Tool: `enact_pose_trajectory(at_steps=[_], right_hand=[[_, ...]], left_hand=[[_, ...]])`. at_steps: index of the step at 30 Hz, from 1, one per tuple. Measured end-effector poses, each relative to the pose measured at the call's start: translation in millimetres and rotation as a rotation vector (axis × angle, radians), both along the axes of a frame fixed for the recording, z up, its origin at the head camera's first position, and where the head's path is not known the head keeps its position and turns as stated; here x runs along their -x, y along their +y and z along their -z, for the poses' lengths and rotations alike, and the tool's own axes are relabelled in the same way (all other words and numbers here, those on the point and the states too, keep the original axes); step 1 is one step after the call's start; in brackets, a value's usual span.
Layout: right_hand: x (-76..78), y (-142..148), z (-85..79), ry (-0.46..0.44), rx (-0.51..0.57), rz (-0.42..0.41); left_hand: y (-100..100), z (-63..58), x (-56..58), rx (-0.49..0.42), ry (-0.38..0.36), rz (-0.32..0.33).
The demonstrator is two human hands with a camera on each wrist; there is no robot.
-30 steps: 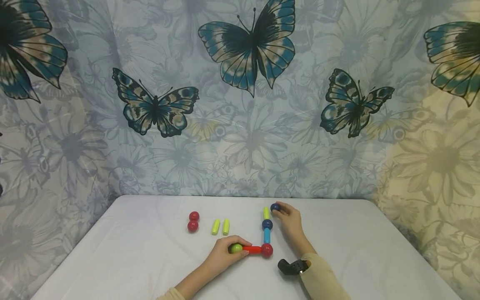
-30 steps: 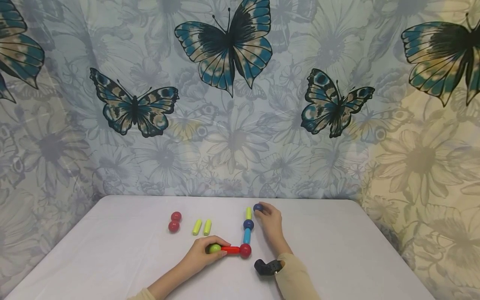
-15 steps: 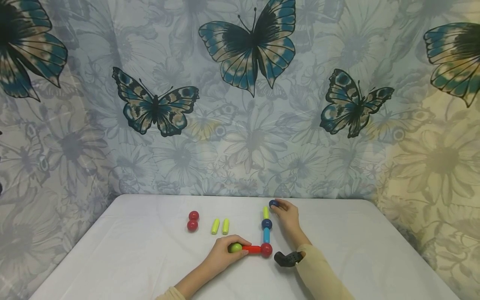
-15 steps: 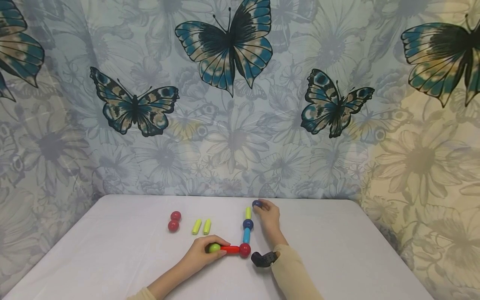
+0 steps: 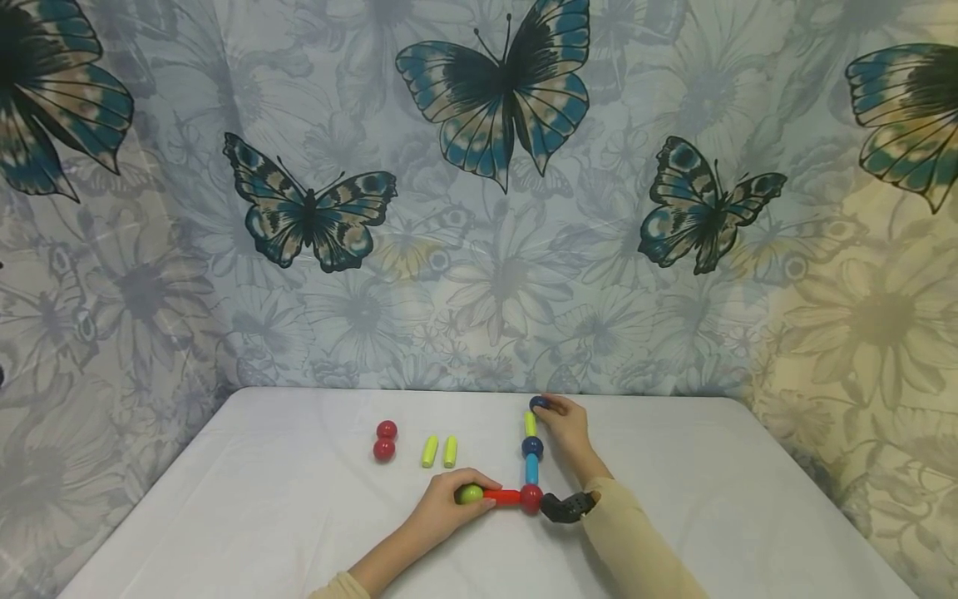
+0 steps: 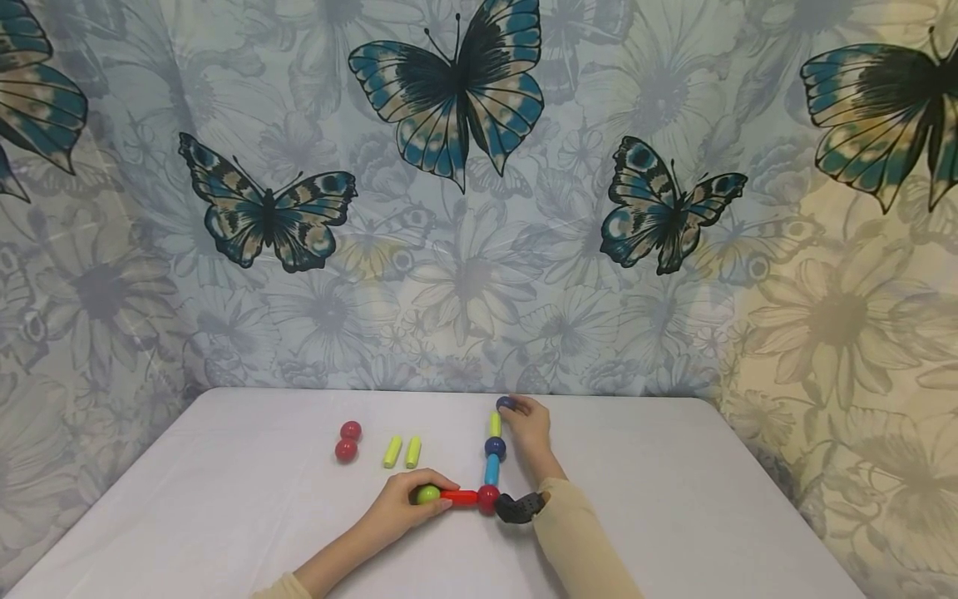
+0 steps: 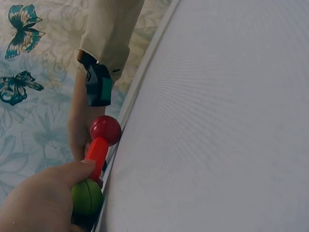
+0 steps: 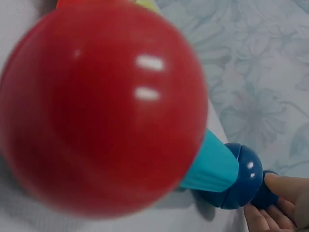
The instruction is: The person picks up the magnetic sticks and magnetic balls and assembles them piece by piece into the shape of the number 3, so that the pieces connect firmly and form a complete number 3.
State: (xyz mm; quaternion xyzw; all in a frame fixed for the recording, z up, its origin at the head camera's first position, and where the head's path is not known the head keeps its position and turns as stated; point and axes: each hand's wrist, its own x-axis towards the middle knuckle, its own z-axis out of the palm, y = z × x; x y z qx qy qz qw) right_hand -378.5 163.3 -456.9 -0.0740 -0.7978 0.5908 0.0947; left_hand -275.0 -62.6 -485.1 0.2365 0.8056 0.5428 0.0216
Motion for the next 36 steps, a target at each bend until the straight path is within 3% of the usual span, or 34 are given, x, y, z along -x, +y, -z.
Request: enact_pose_trajectory(at_steps=[22, 36], right_hand=[[4.0, -18, -1.5, -0.012, -0.014, 0.008], [2.3, -16, -0.6, 0.006, -0.059, -0.006]], left_hand=[[0, 0.6, 1.1, 0.011, 0.027, 0.001], [-1, 1.9, 1.1, -0.006, -0.001, 0.004]])
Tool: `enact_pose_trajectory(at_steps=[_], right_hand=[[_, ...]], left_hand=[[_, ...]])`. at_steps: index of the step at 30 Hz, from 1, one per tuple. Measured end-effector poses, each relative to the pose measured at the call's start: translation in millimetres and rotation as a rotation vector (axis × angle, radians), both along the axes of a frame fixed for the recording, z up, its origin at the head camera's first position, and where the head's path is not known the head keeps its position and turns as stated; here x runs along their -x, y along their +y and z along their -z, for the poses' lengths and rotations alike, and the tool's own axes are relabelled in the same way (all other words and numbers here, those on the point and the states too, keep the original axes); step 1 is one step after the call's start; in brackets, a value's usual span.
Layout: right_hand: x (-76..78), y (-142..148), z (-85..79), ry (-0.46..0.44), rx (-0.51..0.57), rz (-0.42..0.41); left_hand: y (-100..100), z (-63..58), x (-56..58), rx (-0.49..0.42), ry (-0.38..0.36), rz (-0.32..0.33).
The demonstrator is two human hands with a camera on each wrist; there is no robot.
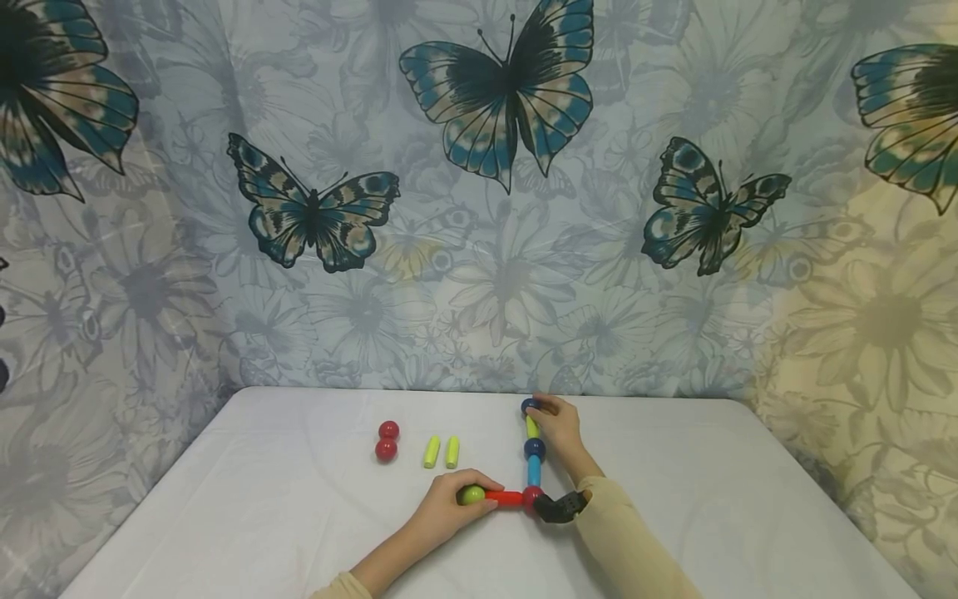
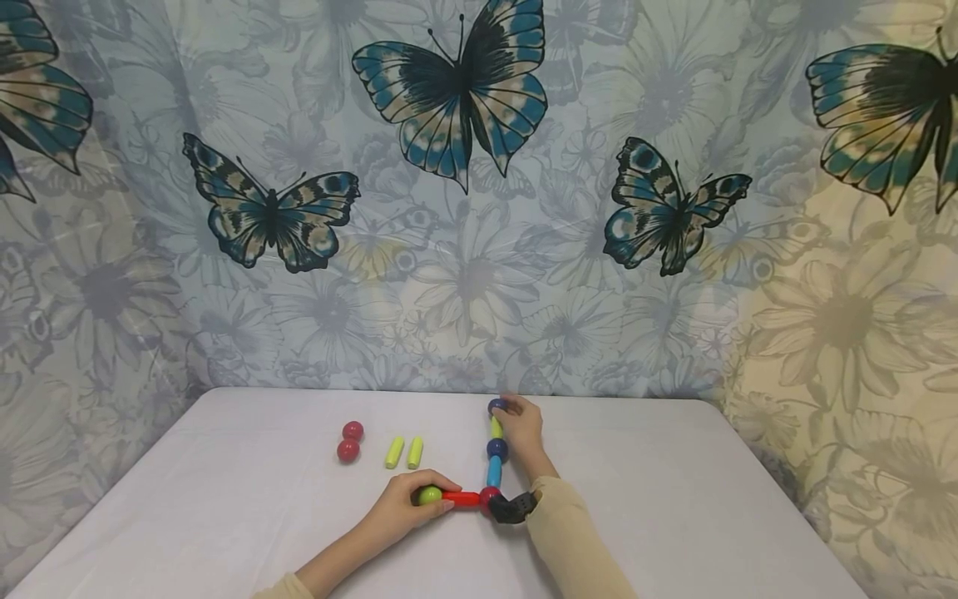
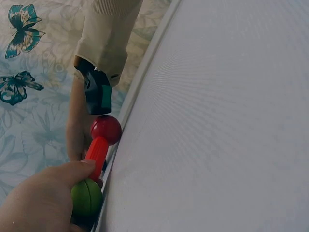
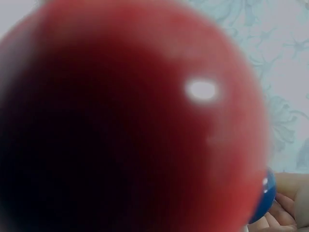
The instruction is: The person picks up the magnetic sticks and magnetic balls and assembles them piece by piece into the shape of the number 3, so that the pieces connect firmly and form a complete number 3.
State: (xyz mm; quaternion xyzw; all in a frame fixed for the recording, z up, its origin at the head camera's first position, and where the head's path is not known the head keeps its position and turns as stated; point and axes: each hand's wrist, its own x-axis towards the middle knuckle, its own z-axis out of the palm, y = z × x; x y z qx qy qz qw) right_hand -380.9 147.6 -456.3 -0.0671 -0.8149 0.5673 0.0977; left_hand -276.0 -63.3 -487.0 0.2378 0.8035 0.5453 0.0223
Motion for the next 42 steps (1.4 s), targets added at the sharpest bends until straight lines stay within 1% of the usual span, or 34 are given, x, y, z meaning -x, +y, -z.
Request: enact_pose_trajectory(at_steps=[5, 11, 17, 26, 31, 36, 42], right_hand=[[-0.3, 1, 0.4, -0.005, -0.006, -0.007], [0.0, 2, 3.4, 0.019, 0.013, -0.027], [-4.2, 3, 3.9, 0.04, 0.012, -0.059], [-15.1, 4, 5.1, 0.034, 0.055, -0.07], [-22.2, 4, 6.4, 0.039, 0.047, -0.074], [-29.6, 5, 8.5, 0.013, 0.037, -0.066], [-38.6, 5, 7.7, -0.011, 0.065, -0.077]], left_hand=[[0, -0.1, -0.5, 0.0, 0.005, 0.001], [-1, -2.8, -2.1, -0.016, 0.014, 0.012], [-1, -2.9, -2.3, -0.026, 0.02, 0.017], [-1, -4.6, -3.5, -0.008, 0.018, 0.011], [-1, -4.9, -3.5, -0.007, 0.016, 0.012], [-1, -4.2, -3.3, -0.009, 0.017, 0.015], [0, -3.8, -2.7, -0.009, 0.04, 0.025]])
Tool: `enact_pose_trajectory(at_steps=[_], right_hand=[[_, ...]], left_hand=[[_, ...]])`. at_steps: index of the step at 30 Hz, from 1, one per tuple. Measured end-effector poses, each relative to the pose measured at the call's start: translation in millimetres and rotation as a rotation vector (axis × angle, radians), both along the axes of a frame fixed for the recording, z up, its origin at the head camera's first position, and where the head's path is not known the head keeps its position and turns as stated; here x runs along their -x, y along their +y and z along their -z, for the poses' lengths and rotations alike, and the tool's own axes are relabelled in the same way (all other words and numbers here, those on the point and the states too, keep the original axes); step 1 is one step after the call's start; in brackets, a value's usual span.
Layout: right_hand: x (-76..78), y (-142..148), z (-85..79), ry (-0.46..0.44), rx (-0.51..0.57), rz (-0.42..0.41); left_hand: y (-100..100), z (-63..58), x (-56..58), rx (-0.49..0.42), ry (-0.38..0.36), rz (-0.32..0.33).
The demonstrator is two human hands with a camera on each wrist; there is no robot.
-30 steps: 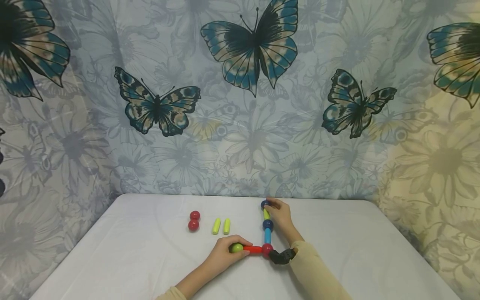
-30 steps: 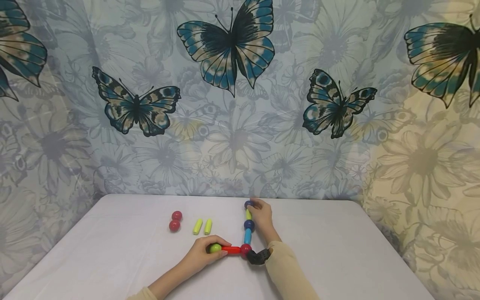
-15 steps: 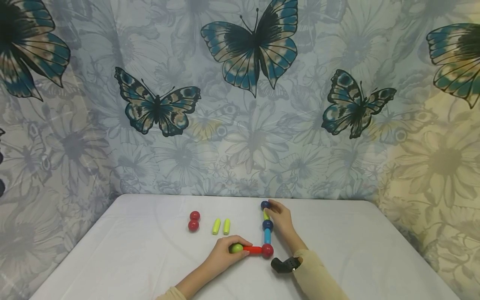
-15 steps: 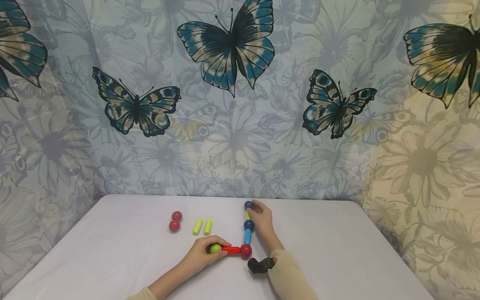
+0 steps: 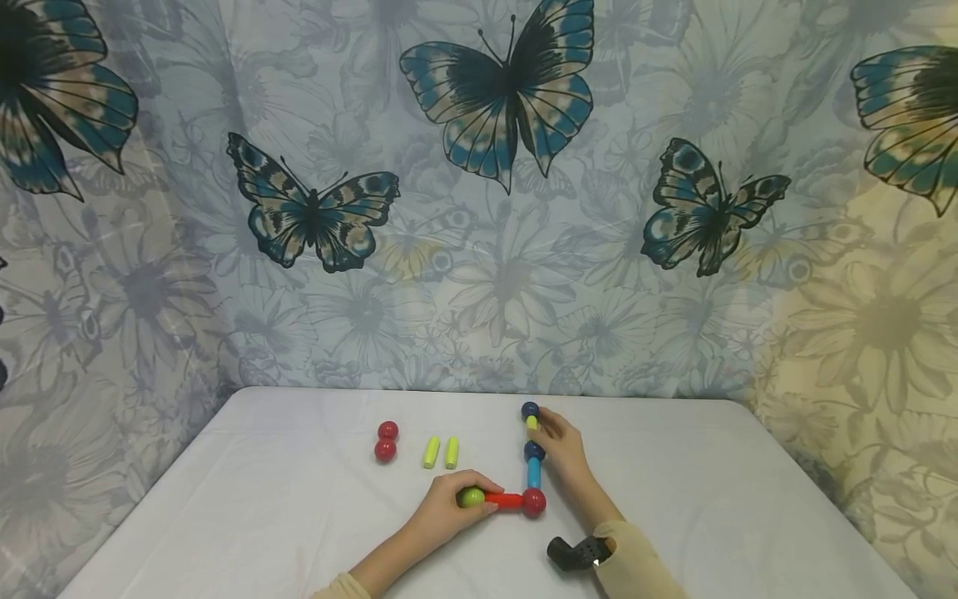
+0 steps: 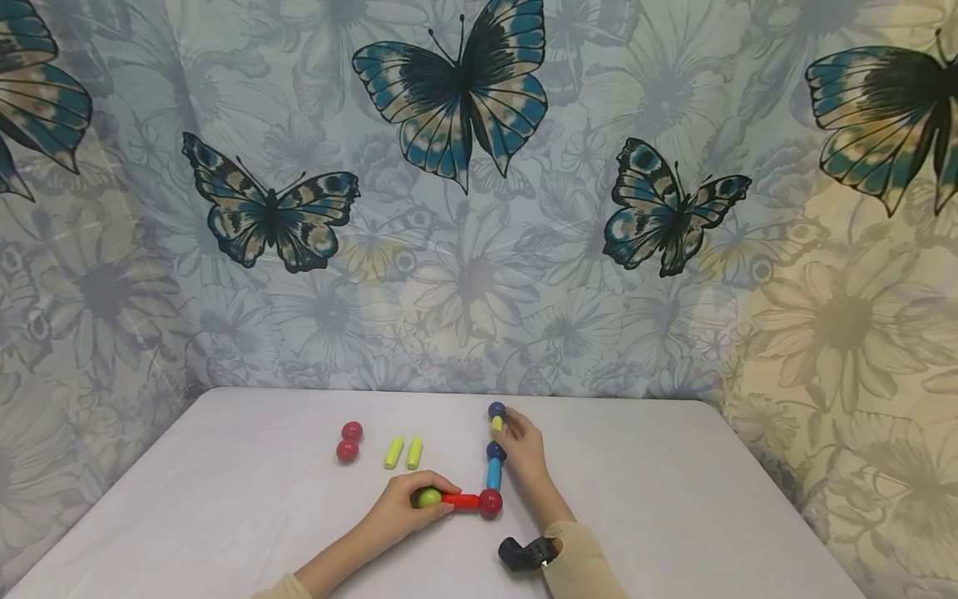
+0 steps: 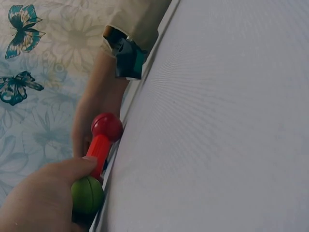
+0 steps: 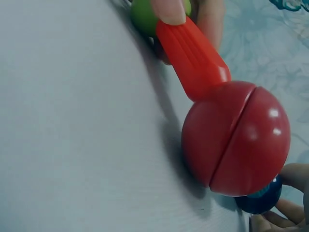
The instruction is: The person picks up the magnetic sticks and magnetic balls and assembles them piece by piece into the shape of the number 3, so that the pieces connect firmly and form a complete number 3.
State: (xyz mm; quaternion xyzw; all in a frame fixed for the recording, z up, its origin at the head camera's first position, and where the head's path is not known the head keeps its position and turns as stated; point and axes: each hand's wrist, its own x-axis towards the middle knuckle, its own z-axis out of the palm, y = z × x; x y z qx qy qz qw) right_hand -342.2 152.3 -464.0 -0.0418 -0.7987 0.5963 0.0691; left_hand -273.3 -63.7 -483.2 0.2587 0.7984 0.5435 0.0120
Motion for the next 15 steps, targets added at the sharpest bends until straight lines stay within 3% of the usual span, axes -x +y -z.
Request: enact_pose_trajectory(at_steps=[9, 15], right_hand=[[-11.3, -3, 0.4, -0.02, -0.004, -0.019], [-15.6, -3, 3.4, 0.011, 0.013, -0.05]], left_hand=[[0, -0.4, 0.0, 0.003, 0.016, 0.022], [0, 2.1, 0.9, 0.028, 0.015, 0.004]])
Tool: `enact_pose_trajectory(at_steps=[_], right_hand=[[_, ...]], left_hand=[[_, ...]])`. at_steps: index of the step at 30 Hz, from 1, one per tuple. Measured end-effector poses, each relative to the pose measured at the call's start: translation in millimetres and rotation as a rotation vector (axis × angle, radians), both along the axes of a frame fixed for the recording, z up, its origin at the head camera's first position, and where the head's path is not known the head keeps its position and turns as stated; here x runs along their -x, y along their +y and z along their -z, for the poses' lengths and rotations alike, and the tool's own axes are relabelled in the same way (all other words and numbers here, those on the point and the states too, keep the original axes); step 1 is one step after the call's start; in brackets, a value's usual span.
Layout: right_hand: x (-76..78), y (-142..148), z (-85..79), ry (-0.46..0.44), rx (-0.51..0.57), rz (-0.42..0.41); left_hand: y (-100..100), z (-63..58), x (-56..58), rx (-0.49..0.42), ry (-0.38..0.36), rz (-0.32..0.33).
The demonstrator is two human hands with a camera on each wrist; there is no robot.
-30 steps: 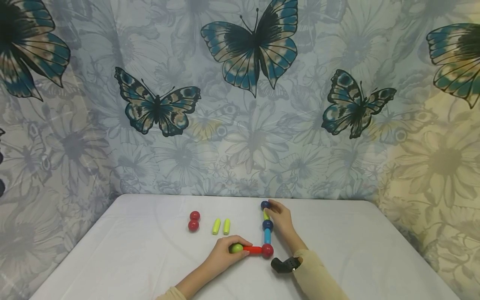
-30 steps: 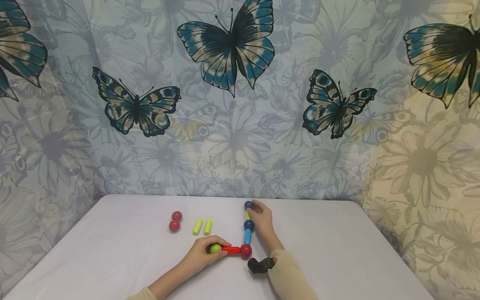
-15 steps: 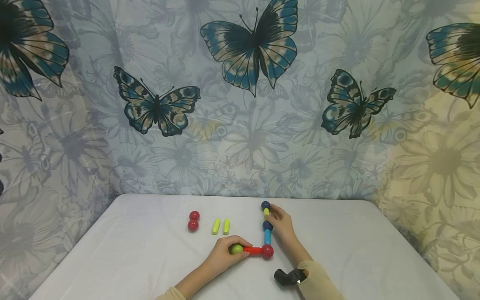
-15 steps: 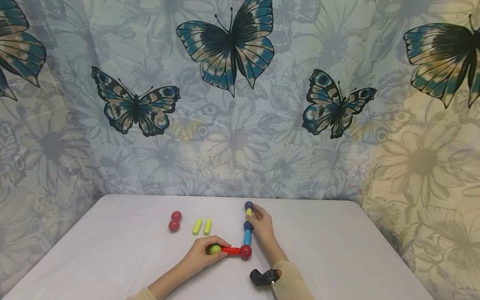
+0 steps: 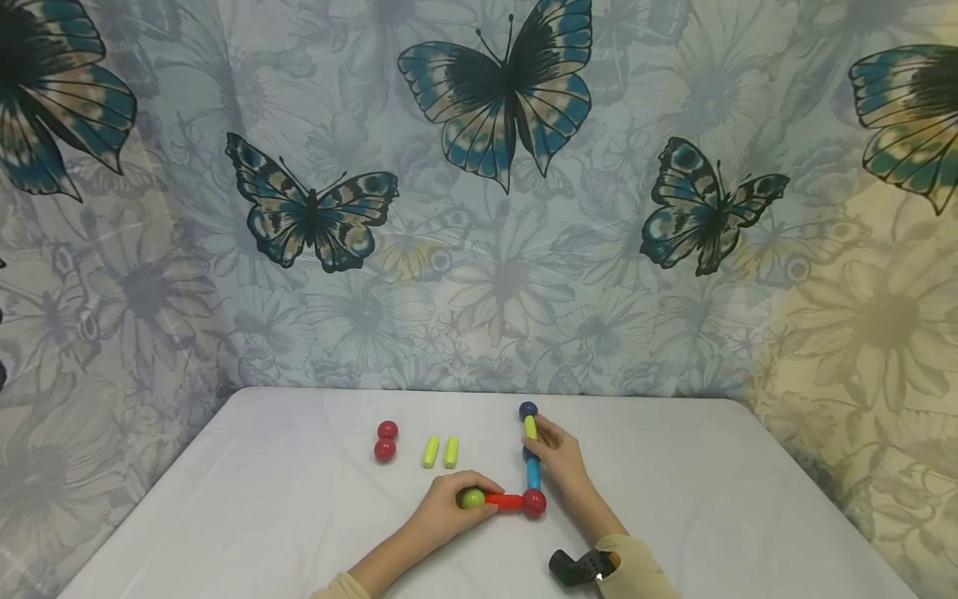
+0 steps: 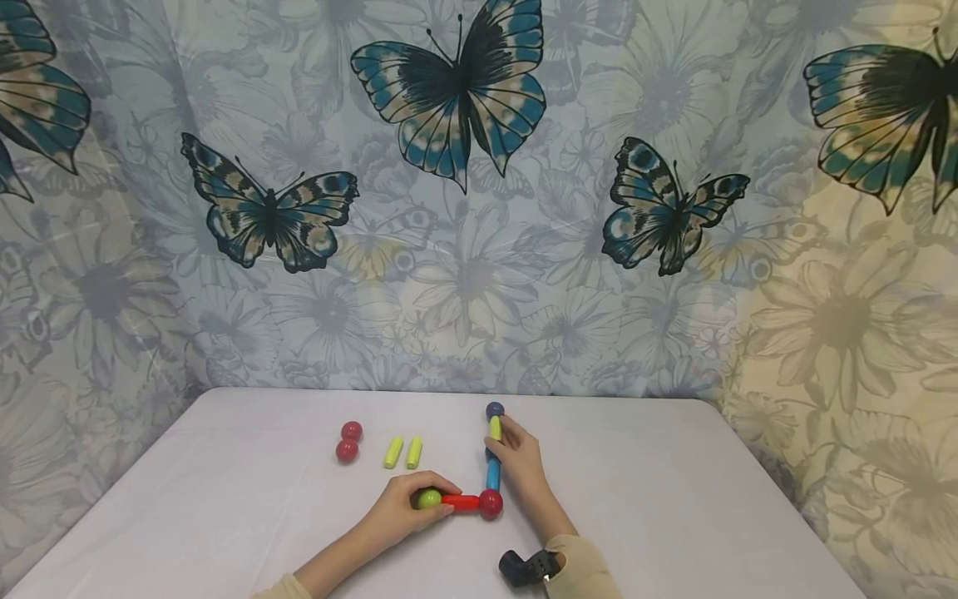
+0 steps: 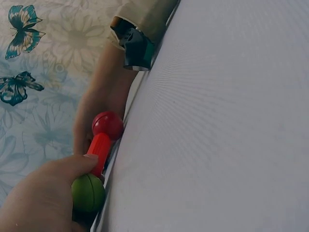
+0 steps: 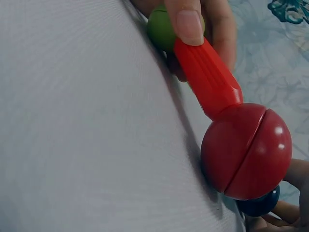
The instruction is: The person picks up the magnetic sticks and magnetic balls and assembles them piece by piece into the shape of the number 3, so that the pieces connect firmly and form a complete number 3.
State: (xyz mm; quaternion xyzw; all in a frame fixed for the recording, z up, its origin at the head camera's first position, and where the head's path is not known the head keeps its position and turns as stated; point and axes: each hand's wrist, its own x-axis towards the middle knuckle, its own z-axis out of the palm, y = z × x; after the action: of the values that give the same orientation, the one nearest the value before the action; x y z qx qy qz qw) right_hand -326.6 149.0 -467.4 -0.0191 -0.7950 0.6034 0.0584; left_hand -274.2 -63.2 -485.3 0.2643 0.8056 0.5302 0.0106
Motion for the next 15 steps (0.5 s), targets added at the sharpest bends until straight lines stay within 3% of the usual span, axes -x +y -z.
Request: enact_pose_trajectory(at_steps=[9, 12, 15], right_hand=[[-2.8, 0.9, 6.8, 0.031, -0.028, -0.009], [-2.4, 1.0, 8.6, 0.042, -0.036, -0.01], [-2.0, 0.8, 10.1, 0.055, -0.042, -0.01]], left_hand=[[1.0, 2.3, 1.8, -0.06, 0.043, 0.006], [-0.2, -0.6, 1.5, -0.082, 0.077, -0.049], [-2.1, -3.8, 0.7, -0.1, 0.135, -0.152]])
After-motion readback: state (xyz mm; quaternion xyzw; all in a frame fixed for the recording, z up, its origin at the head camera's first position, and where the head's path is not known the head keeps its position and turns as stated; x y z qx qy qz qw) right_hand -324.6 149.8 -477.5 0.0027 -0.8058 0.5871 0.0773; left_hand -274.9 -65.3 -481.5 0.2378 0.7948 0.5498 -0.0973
